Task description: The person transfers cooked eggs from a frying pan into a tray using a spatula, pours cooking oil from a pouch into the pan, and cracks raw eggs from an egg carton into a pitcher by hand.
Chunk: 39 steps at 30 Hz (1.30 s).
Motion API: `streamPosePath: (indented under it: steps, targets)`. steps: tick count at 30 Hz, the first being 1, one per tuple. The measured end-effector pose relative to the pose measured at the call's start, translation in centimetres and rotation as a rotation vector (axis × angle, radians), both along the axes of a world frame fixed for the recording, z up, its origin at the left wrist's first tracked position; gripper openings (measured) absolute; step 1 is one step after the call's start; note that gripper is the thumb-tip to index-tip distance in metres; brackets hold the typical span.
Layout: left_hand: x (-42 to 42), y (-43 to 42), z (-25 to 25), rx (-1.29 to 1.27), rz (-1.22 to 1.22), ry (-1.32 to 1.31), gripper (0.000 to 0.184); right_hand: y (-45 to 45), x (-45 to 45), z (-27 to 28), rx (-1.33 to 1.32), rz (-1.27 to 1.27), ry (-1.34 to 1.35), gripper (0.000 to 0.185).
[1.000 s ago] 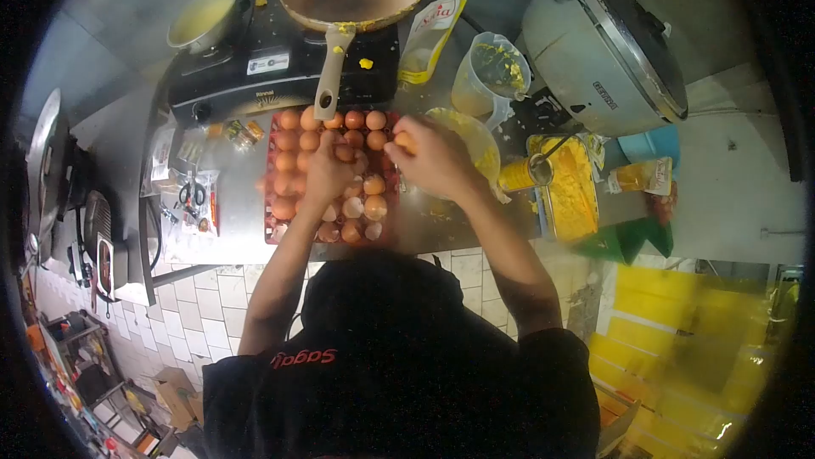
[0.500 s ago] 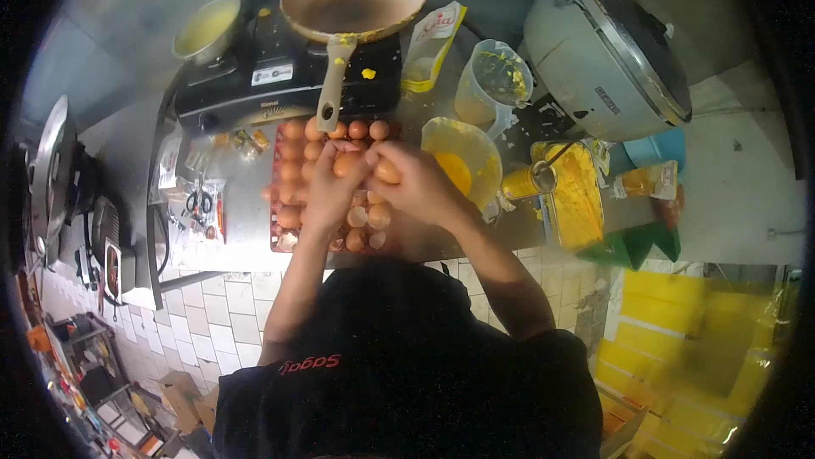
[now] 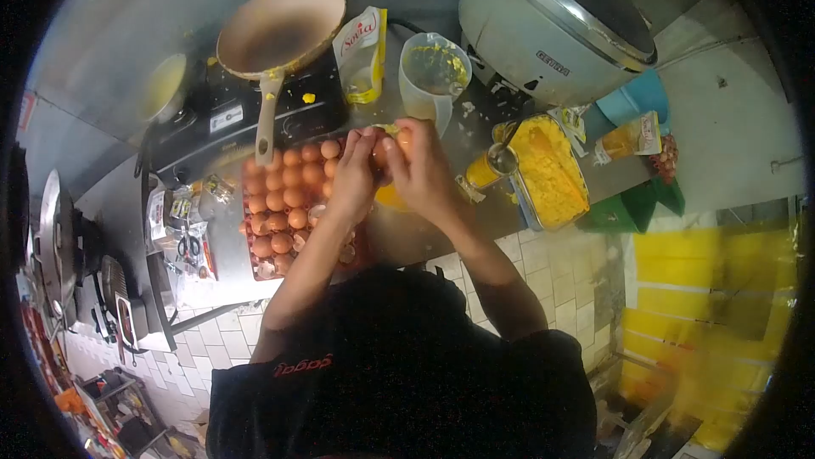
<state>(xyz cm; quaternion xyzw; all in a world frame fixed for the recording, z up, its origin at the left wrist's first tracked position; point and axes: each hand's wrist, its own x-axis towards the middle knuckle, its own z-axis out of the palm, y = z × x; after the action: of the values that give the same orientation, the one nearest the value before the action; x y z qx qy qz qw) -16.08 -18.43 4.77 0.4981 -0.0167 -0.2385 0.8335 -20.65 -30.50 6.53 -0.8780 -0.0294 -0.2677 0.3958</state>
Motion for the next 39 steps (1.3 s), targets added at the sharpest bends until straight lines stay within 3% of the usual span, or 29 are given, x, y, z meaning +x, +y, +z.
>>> streamPosePath:
  steps: [3, 7, 11, 14, 17, 18, 23, 27, 30, 36, 39]
  targets:
    - [0.8, 0.8, -0.3, -0.007, 0.038, 0.024, 0.028, -2.3, -0.4, 0.4, 0.052, -0.015, 0.121, 0.039]
    - [1.0, 4.7, -0.8, 0.103, 0.058, 0.03, 0.029, -4.8, -0.6, -1.2, -0.104, 0.024, 0.232, 0.048]
    - [0.7, 10.7, -2.7, 0.395, 0.238, -0.001, 0.035, -5.9, -0.1, -2.3, -0.178, 0.112, 0.364, 0.047]
    - [1.2, 15.7, -5.2, 0.679, 0.314, -0.155, 0.032, -5.7, 0.3, -2.2, -0.215, 0.104, 0.438, 0.046]
    - [1.8, 19.0, -9.0, 0.969, 0.427, -0.606, 0.038, -5.2, 0.6, -2.1, -0.219, 0.095, 0.477, 0.043]
    - [1.8, 19.3, -8.7, 1.031, 0.4, -0.591, 0.045, -4.9, 0.7, -1.9, -0.215, 0.089, 0.489, 0.042]
    - [1.9, 18.3, -8.5, 1.226, 0.176, -0.607, 0.042, -4.4, 1.0, -2.5, -0.332, 0.014, 0.478, 0.043]
    - [3.4, 17.5, -12.5, 1.364, 0.019, -0.596, 0.035, -3.7, 1.1, -1.9, -0.371, -0.071, 0.451, 0.04]
    - [3.1, 15.9, -8.3, 1.526, -0.066, -0.514, 0.031, -3.0, 0.7, -1.0, -0.398, -0.119, 0.46, 0.037]
    - [3.5, 16.1, -6.7, 1.476, -0.149, -0.523, 0.038, -2.5, 0.6, -1.4, -0.594, -0.202, 0.449, 0.039]
    - [3.9, 17.0, -8.1, 1.383, -0.063, -0.555, 0.042, -1.9, 0.5, -0.3, -0.436, -0.217, 0.304, 0.036]
